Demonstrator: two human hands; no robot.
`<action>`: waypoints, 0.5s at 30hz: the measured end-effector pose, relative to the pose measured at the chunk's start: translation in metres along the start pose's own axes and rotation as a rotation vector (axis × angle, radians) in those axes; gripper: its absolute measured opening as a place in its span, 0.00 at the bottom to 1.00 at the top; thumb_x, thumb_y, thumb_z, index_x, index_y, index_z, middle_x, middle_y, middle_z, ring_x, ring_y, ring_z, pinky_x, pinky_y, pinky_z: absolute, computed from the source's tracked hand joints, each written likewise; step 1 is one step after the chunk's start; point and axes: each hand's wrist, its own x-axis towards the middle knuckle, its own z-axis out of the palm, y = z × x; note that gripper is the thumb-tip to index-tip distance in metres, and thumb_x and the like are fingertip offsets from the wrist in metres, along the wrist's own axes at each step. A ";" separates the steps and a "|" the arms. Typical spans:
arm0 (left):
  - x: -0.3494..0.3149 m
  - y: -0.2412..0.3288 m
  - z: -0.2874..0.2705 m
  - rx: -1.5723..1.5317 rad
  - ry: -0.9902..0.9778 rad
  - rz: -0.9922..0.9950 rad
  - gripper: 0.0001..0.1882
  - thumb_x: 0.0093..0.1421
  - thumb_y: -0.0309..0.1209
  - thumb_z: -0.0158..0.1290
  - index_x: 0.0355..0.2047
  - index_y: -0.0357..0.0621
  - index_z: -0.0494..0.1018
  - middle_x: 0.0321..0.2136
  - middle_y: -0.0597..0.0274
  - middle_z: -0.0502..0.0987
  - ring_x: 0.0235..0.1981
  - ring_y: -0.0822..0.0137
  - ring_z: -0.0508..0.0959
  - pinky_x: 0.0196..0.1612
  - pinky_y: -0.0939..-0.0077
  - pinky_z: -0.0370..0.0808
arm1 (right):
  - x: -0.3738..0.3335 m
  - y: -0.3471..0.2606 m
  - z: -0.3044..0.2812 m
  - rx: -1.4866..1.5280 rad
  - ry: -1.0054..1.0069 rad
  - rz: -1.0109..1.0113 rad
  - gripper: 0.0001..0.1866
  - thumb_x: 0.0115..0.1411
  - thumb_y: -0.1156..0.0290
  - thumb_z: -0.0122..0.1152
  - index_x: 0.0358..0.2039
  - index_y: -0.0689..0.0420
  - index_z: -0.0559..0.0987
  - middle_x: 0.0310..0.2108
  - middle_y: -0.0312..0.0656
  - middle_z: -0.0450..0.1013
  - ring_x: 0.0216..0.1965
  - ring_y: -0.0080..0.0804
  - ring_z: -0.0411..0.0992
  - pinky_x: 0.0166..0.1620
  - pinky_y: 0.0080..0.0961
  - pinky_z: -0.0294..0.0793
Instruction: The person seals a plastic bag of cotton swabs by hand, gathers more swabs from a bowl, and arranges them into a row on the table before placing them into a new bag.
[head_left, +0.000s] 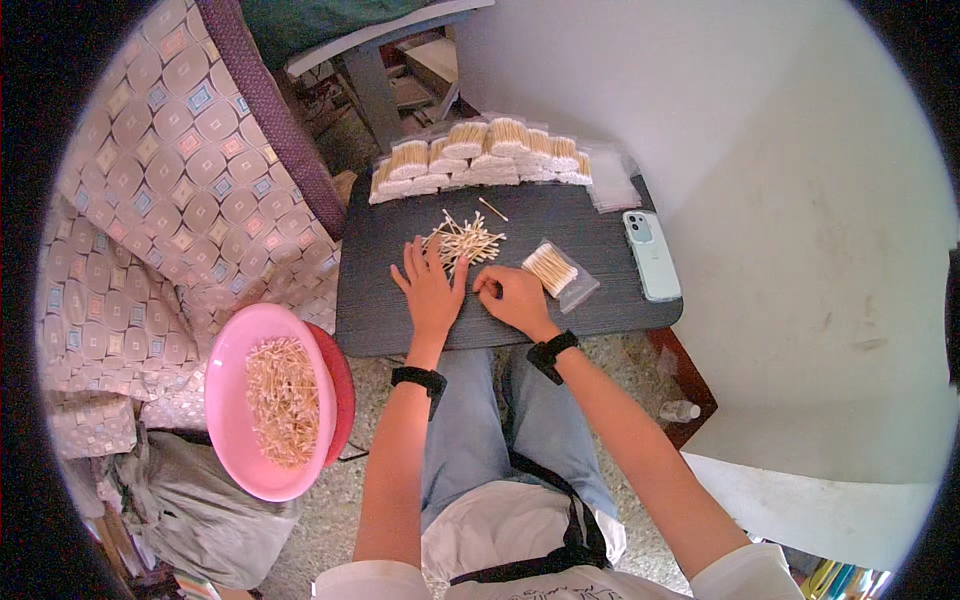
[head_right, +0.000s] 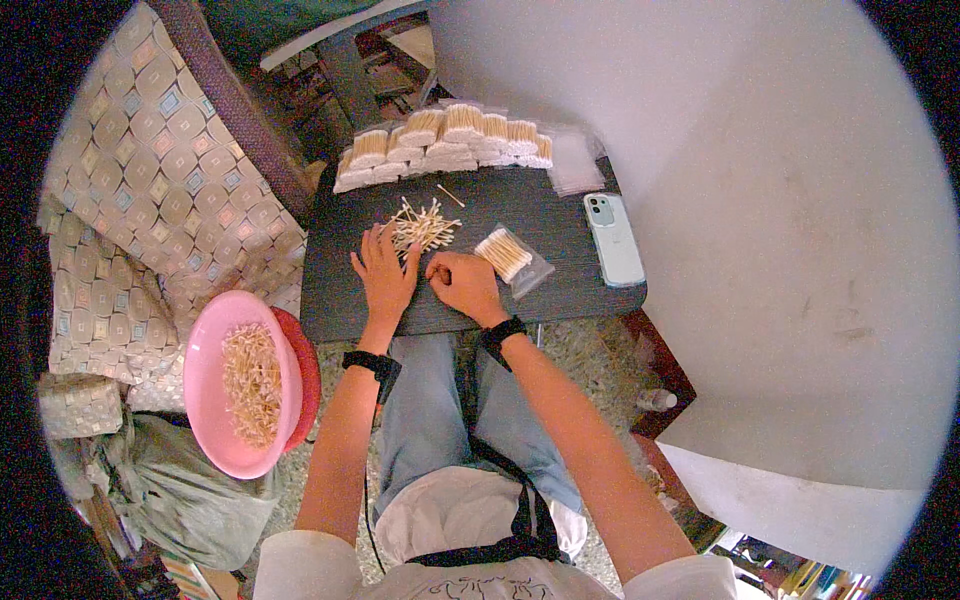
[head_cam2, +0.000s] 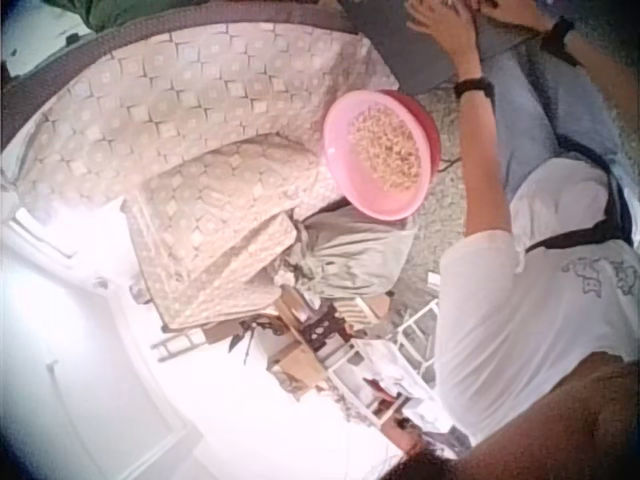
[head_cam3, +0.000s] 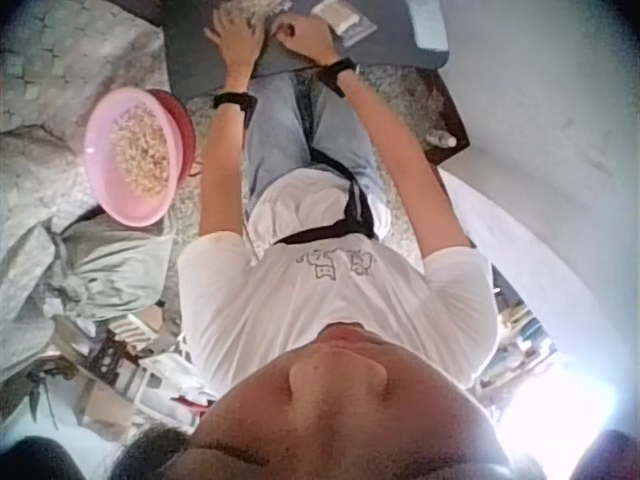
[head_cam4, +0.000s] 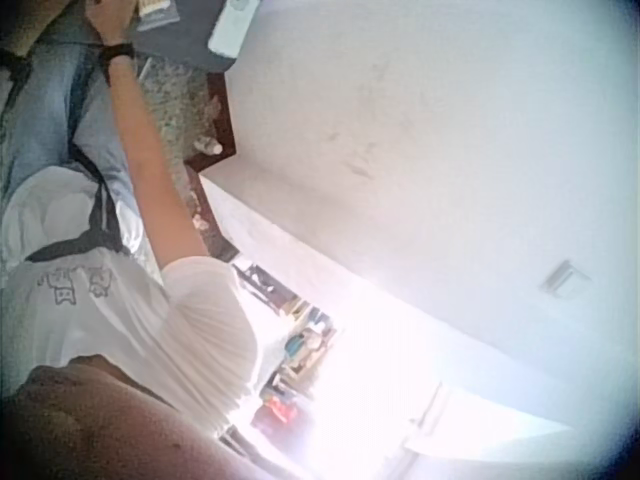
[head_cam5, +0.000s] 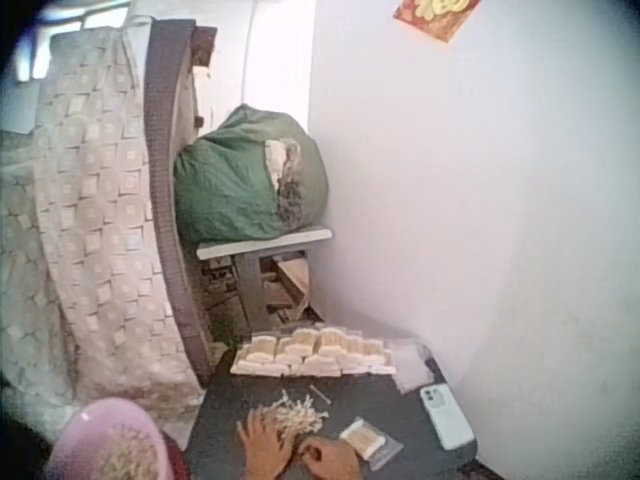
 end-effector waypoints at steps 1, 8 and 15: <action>-0.001 -0.001 0.000 0.003 -0.005 -0.003 0.29 0.61 0.48 0.46 0.57 0.44 0.58 0.58 0.49 0.58 0.61 0.47 0.55 0.58 0.35 0.47 | -0.001 -0.001 0.001 -0.014 -0.010 0.021 0.04 0.45 0.71 0.59 0.24 0.52 0.76 0.16 0.35 0.69 0.18 0.31 0.69 0.25 0.28 0.67; -0.002 0.000 -0.001 -0.042 -0.094 0.009 0.31 0.61 0.54 0.41 0.59 0.52 0.58 0.61 0.50 0.54 0.64 0.49 0.49 0.58 0.30 0.41 | -0.005 -0.001 0.000 0.008 -0.003 0.044 0.04 0.45 0.70 0.59 0.24 0.53 0.76 0.16 0.37 0.70 0.19 0.35 0.70 0.27 0.31 0.69; 0.002 0.003 -0.001 0.038 -0.149 0.128 0.23 0.64 0.45 0.39 0.59 0.65 0.59 0.61 0.64 0.56 0.64 0.54 0.50 0.57 0.29 0.43 | -0.007 0.003 -0.001 -0.019 0.008 0.022 0.04 0.45 0.70 0.59 0.24 0.53 0.76 0.16 0.38 0.69 0.20 0.35 0.70 0.26 0.32 0.68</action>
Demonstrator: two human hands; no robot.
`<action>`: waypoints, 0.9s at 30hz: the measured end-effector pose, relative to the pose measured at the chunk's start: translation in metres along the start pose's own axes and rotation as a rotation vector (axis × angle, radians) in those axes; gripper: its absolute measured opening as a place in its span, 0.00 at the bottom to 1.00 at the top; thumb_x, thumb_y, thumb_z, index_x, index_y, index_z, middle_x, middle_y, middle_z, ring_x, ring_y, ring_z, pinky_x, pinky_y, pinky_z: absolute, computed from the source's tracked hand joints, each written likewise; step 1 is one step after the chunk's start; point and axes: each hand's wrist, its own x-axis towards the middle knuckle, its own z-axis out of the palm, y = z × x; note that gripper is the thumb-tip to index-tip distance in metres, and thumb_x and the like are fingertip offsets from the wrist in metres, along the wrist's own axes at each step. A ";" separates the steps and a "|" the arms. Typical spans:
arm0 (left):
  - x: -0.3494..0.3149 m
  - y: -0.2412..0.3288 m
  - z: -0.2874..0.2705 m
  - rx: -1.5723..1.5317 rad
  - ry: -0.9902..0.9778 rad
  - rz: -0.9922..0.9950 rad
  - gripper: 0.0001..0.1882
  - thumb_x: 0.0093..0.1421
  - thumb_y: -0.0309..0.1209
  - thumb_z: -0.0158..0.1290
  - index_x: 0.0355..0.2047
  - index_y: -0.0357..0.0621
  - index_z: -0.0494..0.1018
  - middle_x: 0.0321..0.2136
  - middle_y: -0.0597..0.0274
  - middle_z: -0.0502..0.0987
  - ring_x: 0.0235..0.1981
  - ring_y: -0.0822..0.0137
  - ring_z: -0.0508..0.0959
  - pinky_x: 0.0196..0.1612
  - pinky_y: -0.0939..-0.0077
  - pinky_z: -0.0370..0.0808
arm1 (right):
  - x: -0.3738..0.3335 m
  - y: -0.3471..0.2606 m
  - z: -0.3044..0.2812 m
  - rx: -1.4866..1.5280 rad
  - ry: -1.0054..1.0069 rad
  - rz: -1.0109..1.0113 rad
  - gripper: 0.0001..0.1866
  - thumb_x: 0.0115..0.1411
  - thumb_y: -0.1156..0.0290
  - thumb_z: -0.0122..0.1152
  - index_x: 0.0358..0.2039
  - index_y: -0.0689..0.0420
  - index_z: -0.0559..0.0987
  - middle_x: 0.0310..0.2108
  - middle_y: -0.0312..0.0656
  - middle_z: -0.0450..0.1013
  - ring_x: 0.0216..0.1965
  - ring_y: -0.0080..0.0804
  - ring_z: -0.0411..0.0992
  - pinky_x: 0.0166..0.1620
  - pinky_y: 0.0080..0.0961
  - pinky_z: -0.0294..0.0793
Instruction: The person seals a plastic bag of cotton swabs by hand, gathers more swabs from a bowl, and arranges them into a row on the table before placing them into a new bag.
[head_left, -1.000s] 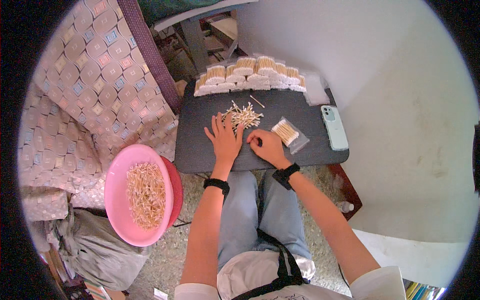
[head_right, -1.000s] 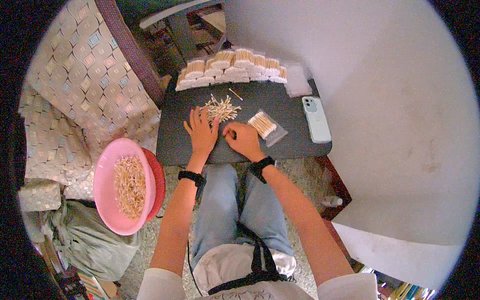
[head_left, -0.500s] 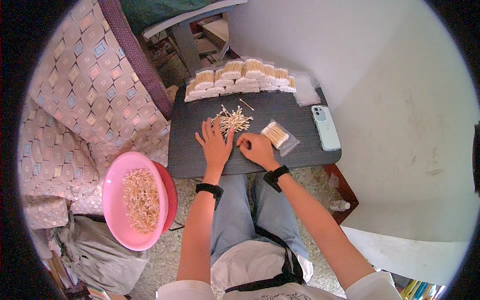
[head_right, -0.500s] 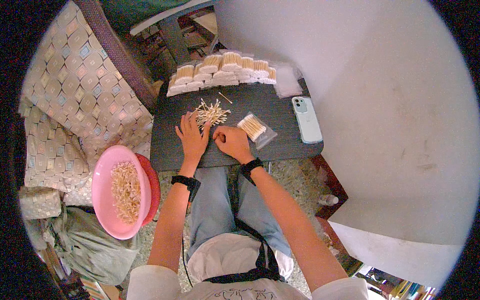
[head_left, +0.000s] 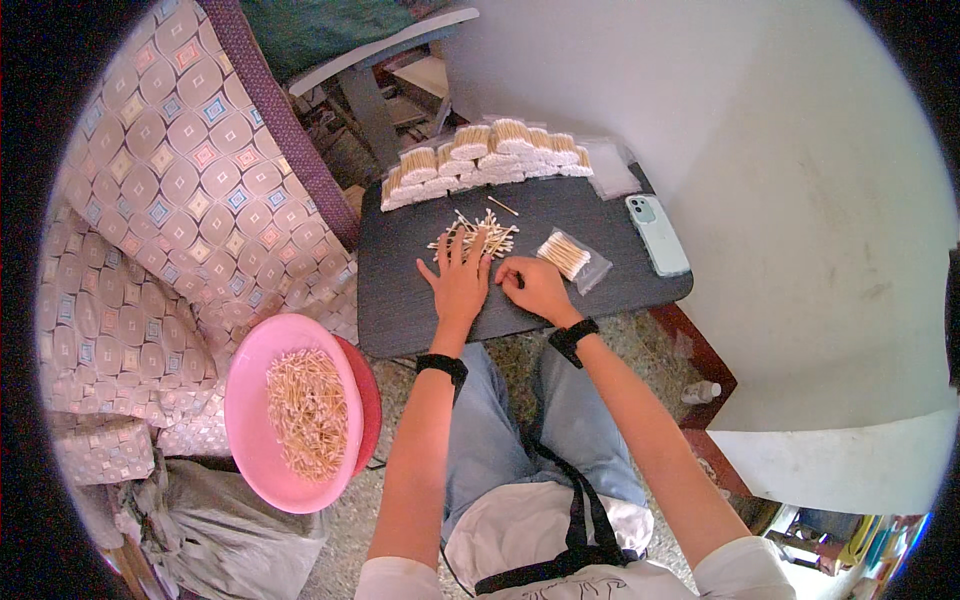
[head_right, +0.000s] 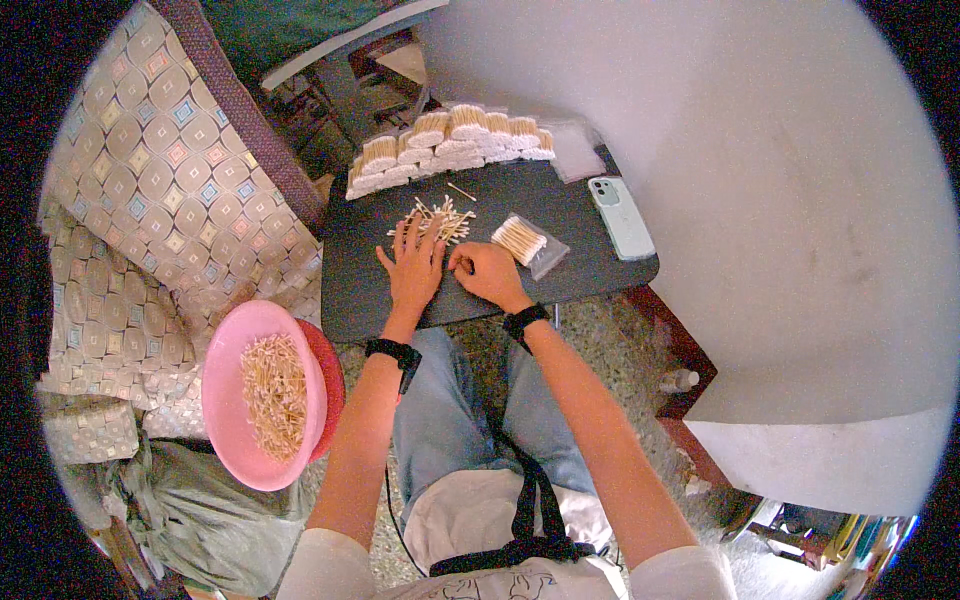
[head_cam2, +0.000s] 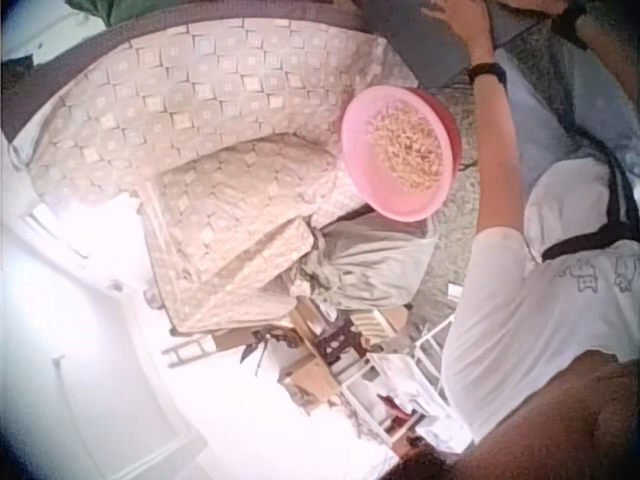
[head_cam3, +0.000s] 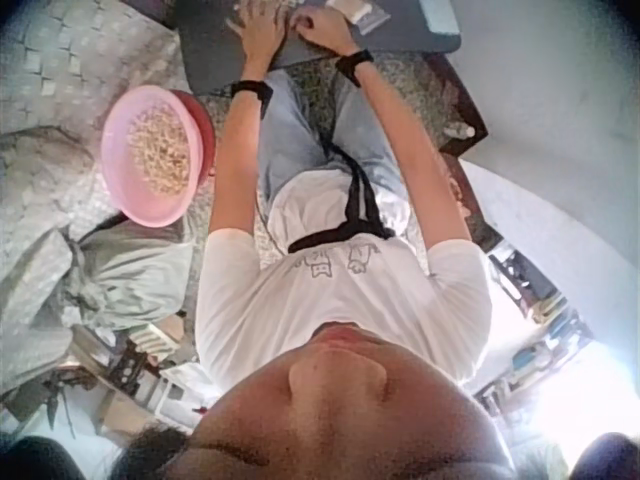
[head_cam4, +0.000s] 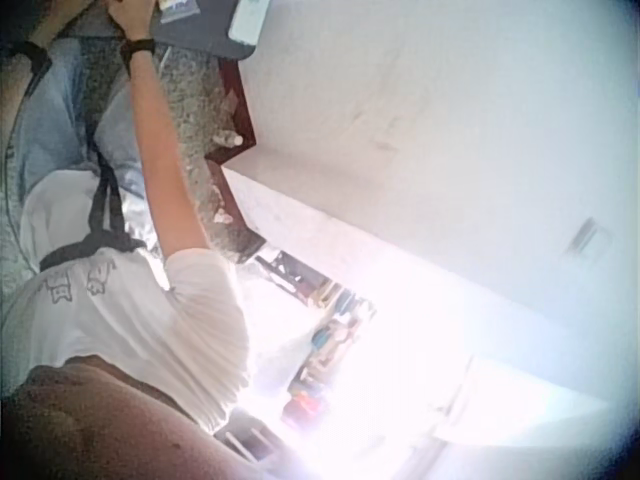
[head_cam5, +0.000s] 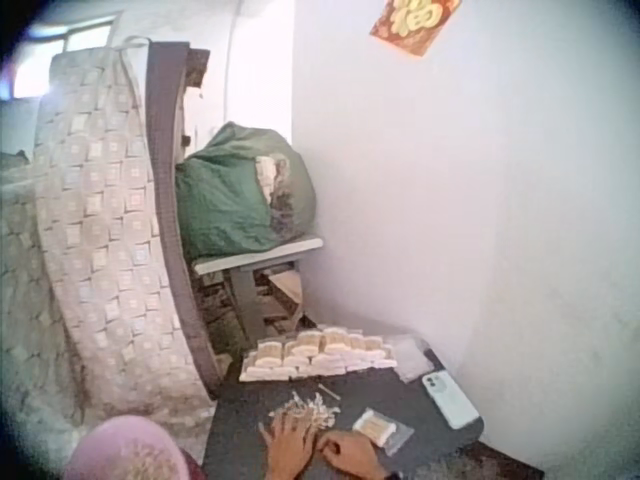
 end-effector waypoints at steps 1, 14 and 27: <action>0.000 -0.002 0.001 0.014 -0.056 0.011 0.21 0.66 0.43 0.36 0.59 0.66 0.59 0.61 0.65 0.56 0.64 0.54 0.50 0.58 0.29 0.42 | 0.000 0.000 0.000 -0.001 0.005 0.002 0.04 0.45 0.70 0.59 0.24 0.53 0.76 0.16 0.38 0.69 0.20 0.35 0.70 0.26 0.32 0.68; -0.022 -0.017 -0.014 -0.243 -0.046 0.182 0.22 0.62 0.41 0.45 0.55 0.54 0.63 0.60 0.61 0.57 0.63 0.53 0.53 0.60 0.38 0.47 | -0.002 -0.005 -0.003 0.016 0.117 -0.029 0.11 0.51 0.73 0.55 0.36 0.57 0.74 0.36 0.46 0.71 0.38 0.42 0.69 0.41 0.34 0.68; -0.018 -0.015 -0.008 -0.212 0.040 0.260 0.24 0.60 0.38 0.48 0.56 0.48 0.63 0.55 0.56 0.64 0.59 0.52 0.59 0.60 0.49 0.52 | 0.006 0.009 0.008 -0.199 0.039 -0.222 0.23 0.57 0.69 0.53 0.53 0.60 0.67 0.50 0.49 0.66 0.51 0.48 0.64 0.54 0.37 0.63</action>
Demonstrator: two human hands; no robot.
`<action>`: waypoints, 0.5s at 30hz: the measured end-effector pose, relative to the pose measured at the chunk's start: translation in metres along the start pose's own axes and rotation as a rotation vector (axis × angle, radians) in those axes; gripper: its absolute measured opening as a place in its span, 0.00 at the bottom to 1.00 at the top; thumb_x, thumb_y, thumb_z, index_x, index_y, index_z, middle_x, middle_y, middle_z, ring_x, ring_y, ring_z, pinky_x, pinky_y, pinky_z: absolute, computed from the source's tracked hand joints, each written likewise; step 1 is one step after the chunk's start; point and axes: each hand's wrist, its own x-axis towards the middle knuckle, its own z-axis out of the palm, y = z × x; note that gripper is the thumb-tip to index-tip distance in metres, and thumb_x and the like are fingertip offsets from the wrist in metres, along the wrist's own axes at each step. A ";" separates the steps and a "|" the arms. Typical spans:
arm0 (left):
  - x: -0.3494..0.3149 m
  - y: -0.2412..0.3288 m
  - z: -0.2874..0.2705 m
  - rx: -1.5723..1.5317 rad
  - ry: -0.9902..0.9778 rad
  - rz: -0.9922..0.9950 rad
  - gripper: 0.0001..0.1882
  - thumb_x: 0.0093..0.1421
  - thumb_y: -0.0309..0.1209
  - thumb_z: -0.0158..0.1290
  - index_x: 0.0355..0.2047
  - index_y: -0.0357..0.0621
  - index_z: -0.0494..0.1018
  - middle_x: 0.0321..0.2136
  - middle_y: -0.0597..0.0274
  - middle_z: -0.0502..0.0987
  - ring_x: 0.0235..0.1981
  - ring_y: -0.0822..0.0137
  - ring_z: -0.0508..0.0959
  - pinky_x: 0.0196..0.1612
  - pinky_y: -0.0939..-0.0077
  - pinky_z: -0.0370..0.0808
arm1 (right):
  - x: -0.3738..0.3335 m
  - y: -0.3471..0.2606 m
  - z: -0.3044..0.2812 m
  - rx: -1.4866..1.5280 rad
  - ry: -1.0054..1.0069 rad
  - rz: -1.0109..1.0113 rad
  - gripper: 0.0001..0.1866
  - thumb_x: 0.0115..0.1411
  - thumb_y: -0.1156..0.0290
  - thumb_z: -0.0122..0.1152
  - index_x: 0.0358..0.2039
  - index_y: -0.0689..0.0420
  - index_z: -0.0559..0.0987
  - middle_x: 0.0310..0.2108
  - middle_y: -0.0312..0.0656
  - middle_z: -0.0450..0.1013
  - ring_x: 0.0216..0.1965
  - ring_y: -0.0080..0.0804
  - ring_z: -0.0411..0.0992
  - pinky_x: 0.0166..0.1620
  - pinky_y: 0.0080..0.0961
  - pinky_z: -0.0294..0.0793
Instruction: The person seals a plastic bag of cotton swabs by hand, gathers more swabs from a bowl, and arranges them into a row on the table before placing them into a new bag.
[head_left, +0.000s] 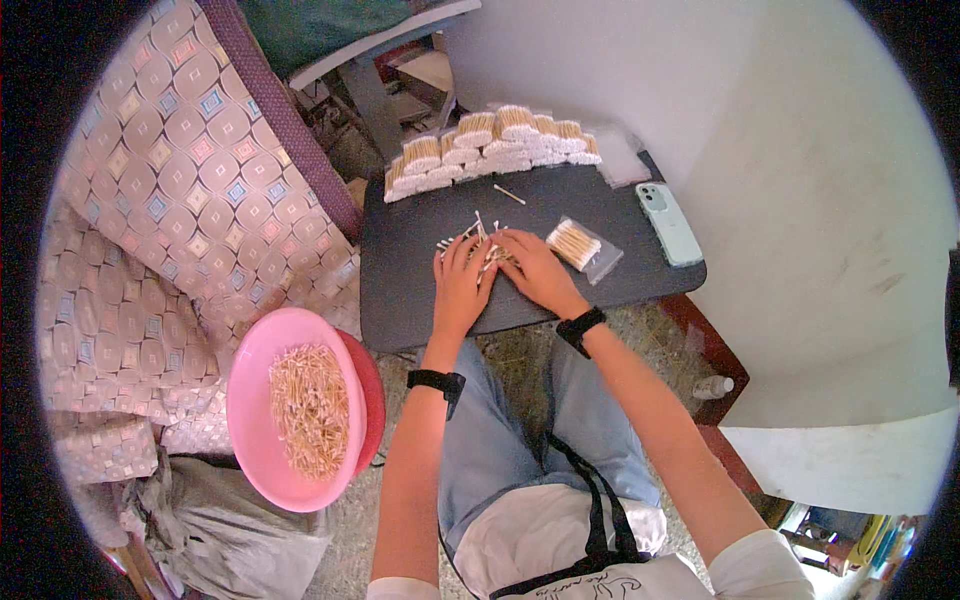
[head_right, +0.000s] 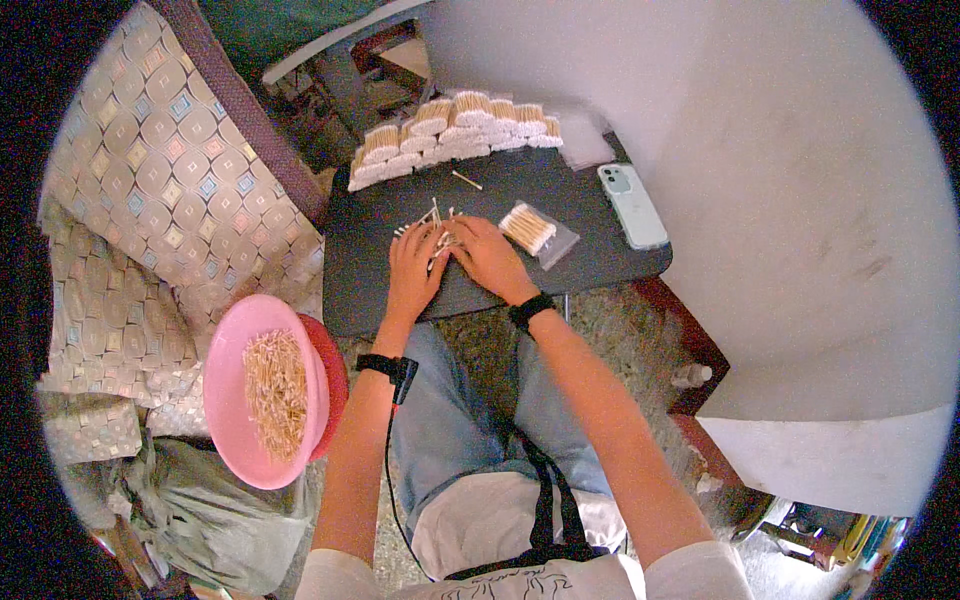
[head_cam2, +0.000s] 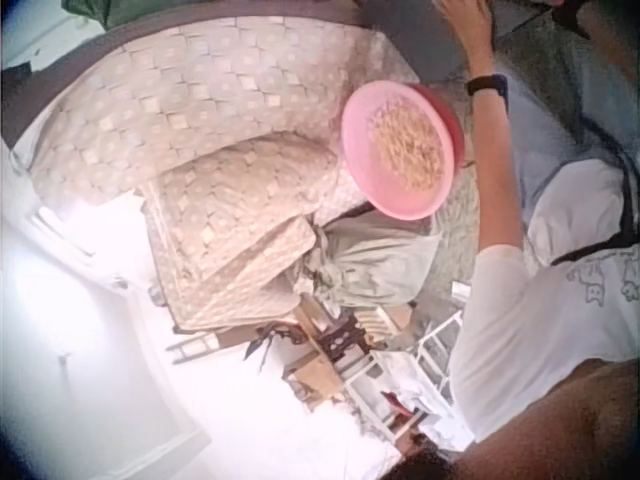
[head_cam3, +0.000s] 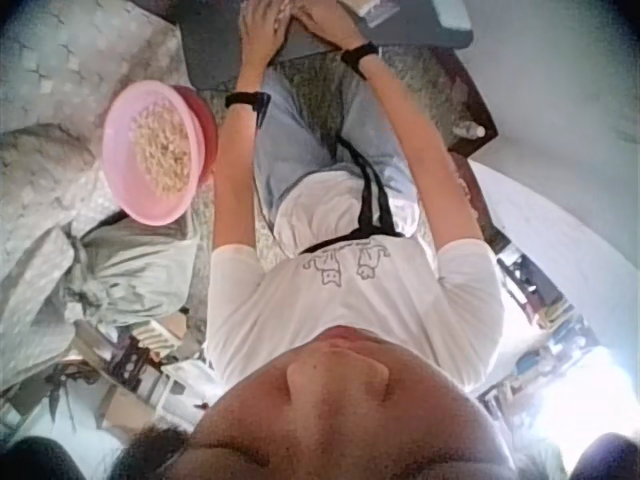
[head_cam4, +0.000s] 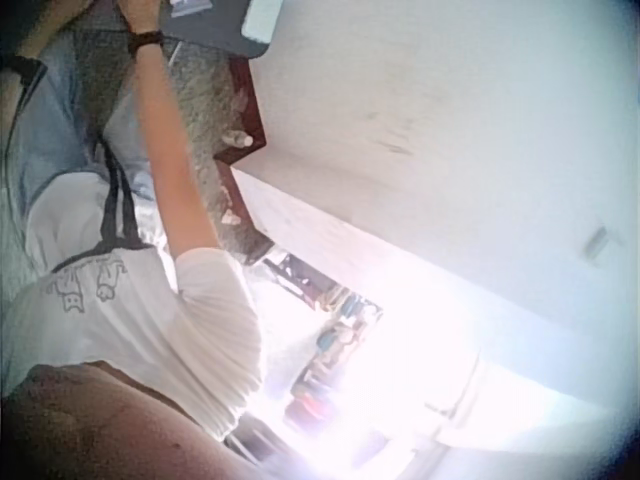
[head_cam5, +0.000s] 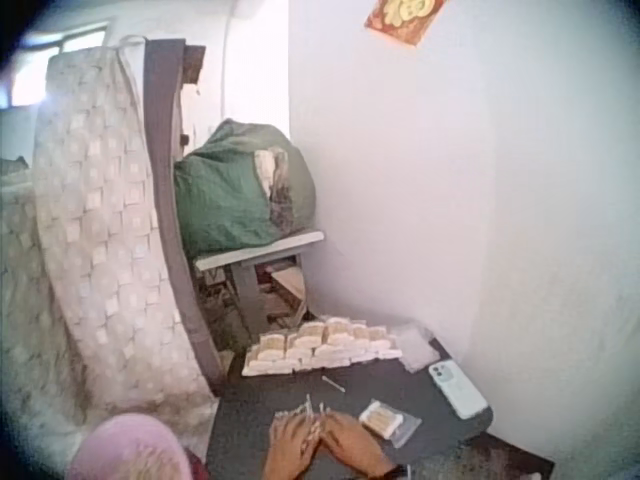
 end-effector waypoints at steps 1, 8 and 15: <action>0.001 -0.002 -0.002 -0.052 0.037 0.039 0.23 0.59 0.36 0.49 0.54 0.47 0.65 0.52 0.55 0.66 0.56 0.51 0.62 0.59 0.52 0.55 | 0.002 -0.002 -0.002 0.038 0.007 -0.028 0.22 0.57 0.69 0.54 0.53 0.60 0.67 0.49 0.49 0.66 0.50 0.48 0.65 0.54 0.38 0.64; 0.002 -0.005 -0.006 -0.297 0.090 0.024 0.22 0.55 0.33 0.55 0.50 0.43 0.67 0.46 0.51 0.68 0.48 0.49 0.67 0.52 0.59 0.63 | 0.003 -0.012 -0.009 0.320 -0.026 0.105 0.19 0.56 0.73 0.55 0.50 0.58 0.69 0.42 0.49 0.66 0.44 0.49 0.68 0.47 0.35 0.68; 0.002 0.009 -0.009 -0.054 0.141 0.041 0.21 0.56 0.36 0.54 0.50 0.44 0.67 0.46 0.54 0.70 0.49 0.52 0.66 0.50 0.59 0.64 | -0.001 0.000 -0.008 0.395 -0.006 0.072 0.11 0.56 0.74 0.56 0.40 0.61 0.74 0.40 0.48 0.72 0.40 0.44 0.71 0.44 0.34 0.70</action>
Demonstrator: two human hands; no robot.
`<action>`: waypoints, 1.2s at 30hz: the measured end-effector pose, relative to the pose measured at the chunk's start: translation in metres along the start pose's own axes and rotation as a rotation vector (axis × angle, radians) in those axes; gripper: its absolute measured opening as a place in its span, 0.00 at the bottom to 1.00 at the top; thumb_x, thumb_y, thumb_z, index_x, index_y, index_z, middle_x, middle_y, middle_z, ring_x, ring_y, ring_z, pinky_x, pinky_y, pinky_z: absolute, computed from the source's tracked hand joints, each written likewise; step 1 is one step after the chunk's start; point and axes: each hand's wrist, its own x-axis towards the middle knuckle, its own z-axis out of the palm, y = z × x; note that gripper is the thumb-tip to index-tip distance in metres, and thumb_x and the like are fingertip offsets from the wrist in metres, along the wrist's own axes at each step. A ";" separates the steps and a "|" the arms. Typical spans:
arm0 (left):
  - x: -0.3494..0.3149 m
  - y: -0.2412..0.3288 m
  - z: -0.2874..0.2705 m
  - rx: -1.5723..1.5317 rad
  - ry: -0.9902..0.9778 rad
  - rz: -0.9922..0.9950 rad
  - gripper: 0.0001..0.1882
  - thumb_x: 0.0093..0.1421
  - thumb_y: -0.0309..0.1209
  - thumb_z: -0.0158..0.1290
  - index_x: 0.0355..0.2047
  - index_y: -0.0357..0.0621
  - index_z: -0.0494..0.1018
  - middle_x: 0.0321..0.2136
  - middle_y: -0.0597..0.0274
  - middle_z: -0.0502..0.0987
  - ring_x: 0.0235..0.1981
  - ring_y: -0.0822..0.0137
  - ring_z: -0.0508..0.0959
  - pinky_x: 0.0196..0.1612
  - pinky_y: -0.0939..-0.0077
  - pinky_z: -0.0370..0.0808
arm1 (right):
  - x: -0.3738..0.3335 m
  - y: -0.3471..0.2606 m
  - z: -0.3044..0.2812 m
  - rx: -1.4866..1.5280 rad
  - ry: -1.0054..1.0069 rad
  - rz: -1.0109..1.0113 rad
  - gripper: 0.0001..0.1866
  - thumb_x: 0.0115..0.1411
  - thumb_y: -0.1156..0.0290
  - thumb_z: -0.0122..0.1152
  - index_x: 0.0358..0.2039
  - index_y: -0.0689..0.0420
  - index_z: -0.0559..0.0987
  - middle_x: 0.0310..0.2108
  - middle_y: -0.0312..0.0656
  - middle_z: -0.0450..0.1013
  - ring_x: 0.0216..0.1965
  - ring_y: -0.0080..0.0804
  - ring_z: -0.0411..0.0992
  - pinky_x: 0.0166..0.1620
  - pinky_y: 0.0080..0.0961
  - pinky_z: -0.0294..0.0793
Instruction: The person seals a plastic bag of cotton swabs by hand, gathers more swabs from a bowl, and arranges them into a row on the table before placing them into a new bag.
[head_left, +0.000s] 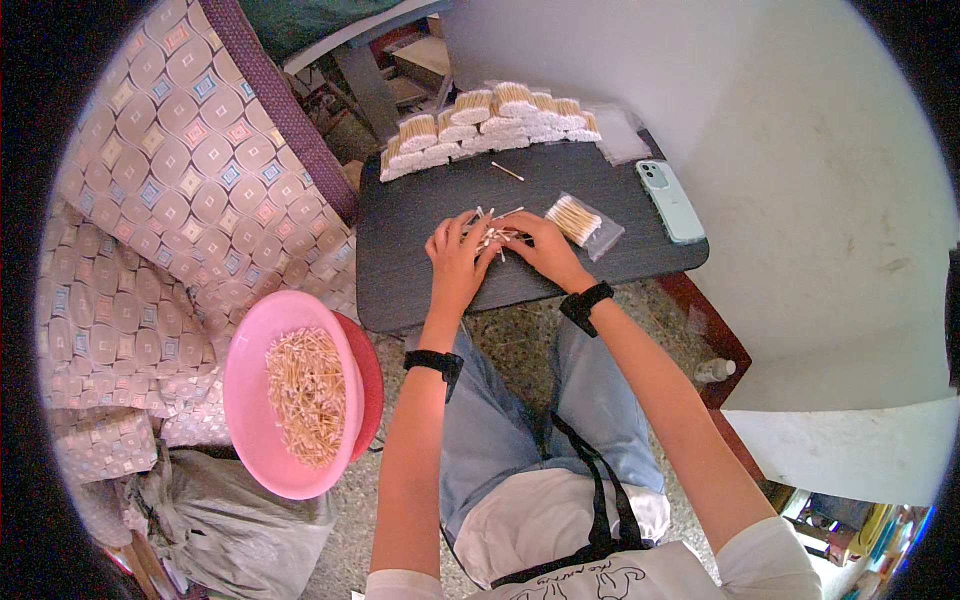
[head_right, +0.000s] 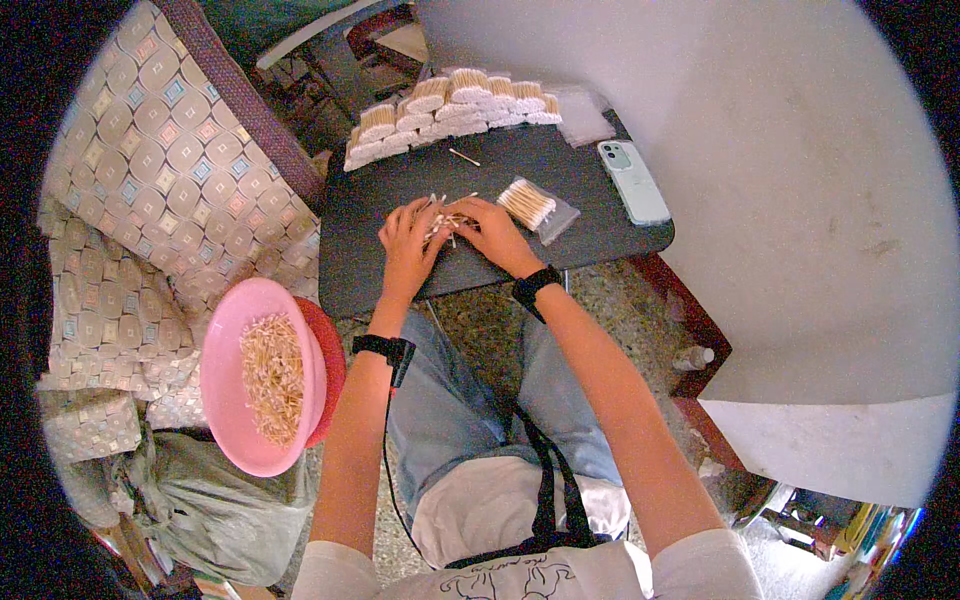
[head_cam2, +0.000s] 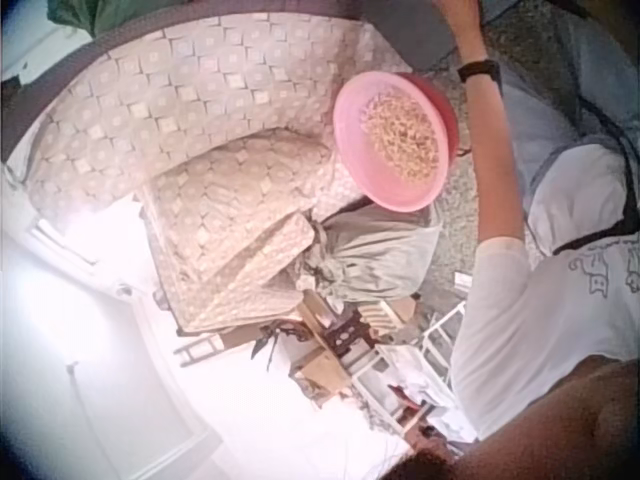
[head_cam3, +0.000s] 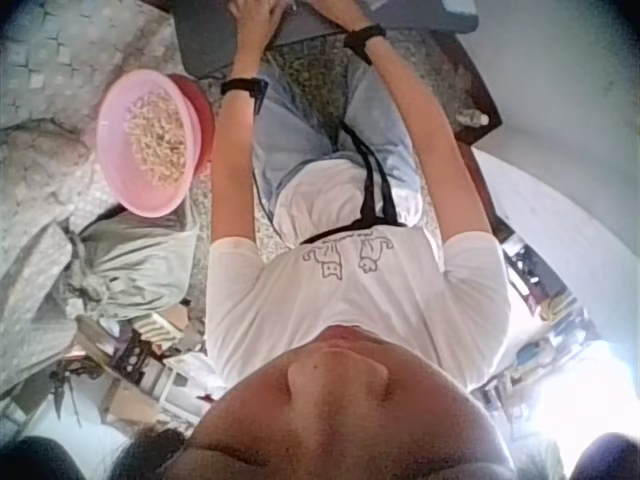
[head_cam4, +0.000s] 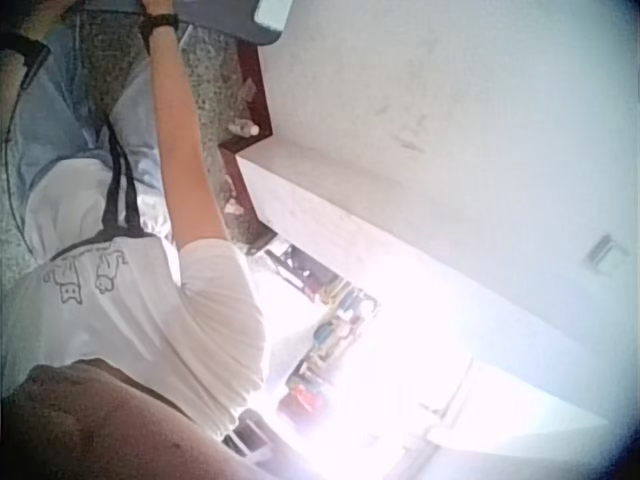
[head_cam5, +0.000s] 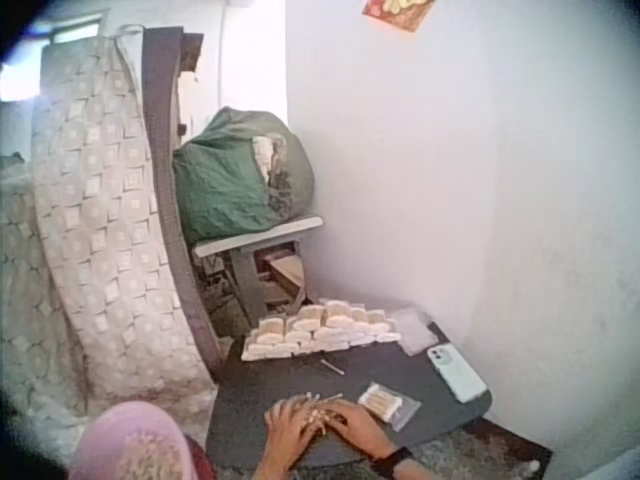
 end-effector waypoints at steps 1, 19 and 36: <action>-0.002 -0.004 0.001 0.045 0.019 0.057 0.20 0.57 0.36 0.53 0.49 0.44 0.68 0.45 0.55 0.71 0.49 0.53 0.67 0.50 0.60 0.64 | 0.000 -0.002 0.002 0.021 0.005 0.014 0.10 0.56 0.74 0.56 0.38 0.61 0.75 0.38 0.47 0.73 0.39 0.44 0.71 0.43 0.33 0.71; 0.000 -0.013 0.001 -0.331 -0.005 -0.147 0.15 0.62 0.35 0.48 0.45 0.38 0.69 0.38 0.51 0.73 0.43 0.52 0.71 0.46 0.61 0.67 | 0.003 0.006 0.008 -0.373 0.034 -0.166 0.19 0.58 0.65 0.56 0.49 0.58 0.72 0.49 0.47 0.69 0.52 0.45 0.64 0.55 0.38 0.61; -0.006 -0.018 0.009 0.102 -0.044 -0.130 0.15 0.64 0.35 0.42 0.46 0.42 0.68 0.40 0.54 0.71 0.43 0.53 0.69 0.49 0.57 0.60 | 0.002 -0.001 0.015 -0.643 0.056 -0.193 0.12 0.55 0.64 0.55 0.38 0.56 0.74 0.36 0.44 0.67 0.45 0.43 0.64 0.50 0.38 0.62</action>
